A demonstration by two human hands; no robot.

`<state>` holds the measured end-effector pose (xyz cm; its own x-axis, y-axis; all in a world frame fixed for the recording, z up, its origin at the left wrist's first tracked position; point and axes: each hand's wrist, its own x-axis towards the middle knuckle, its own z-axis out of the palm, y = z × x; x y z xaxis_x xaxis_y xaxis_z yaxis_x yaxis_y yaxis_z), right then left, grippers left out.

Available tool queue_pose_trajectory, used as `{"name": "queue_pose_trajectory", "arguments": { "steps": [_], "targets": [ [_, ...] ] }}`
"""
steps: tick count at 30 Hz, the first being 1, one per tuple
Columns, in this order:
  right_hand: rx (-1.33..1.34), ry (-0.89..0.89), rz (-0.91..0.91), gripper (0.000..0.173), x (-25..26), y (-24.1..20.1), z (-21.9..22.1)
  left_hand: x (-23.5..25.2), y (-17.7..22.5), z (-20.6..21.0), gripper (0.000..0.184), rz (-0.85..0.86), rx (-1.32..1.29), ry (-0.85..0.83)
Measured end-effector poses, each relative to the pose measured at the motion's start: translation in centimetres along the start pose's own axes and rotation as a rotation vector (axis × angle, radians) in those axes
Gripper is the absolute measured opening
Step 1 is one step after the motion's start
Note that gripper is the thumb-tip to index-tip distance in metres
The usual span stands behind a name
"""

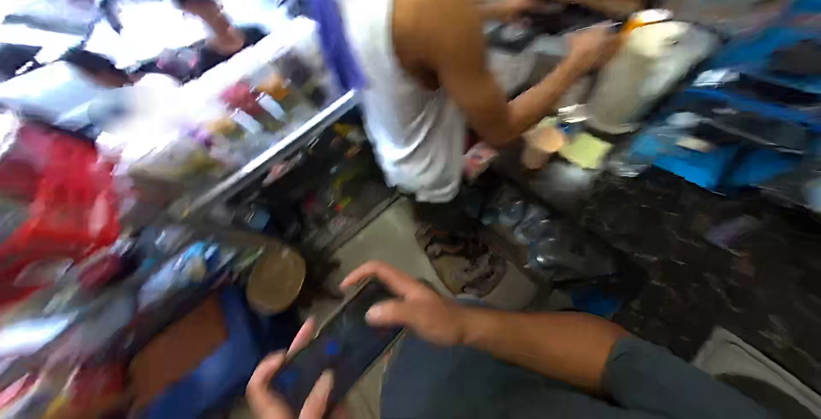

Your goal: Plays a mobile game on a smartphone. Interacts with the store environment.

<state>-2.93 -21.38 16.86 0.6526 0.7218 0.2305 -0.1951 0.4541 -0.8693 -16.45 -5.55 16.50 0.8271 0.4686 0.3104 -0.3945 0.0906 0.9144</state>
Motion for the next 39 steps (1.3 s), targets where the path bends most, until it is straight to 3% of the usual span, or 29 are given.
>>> {"name": "queue_pose_trajectory", "arguments": {
  "steps": [6,25,31,39],
  "targets": [
    [0.131,-0.029,0.201,0.049,-0.2,0.8,0.2,-0.4,0.2,-0.4,0.047,0.006,-0.192,0.065],
    [0.143,-0.028,0.287,0.037,1.4,2.1,1.8,-0.8,0.4,-2.5,0.047,0.002,-0.226,0.172],
    [0.067,0.17,0.273,0.029,1.5,2.6,2.7,-1.0,0.0,-2.2,0.045,0.042,-0.139,0.144],
    [0.112,0.114,0.249,0.032,1.3,2.6,2.2,-0.9,-0.1,-2.1,0.046,0.008,-0.188,0.157]
  ]
}}
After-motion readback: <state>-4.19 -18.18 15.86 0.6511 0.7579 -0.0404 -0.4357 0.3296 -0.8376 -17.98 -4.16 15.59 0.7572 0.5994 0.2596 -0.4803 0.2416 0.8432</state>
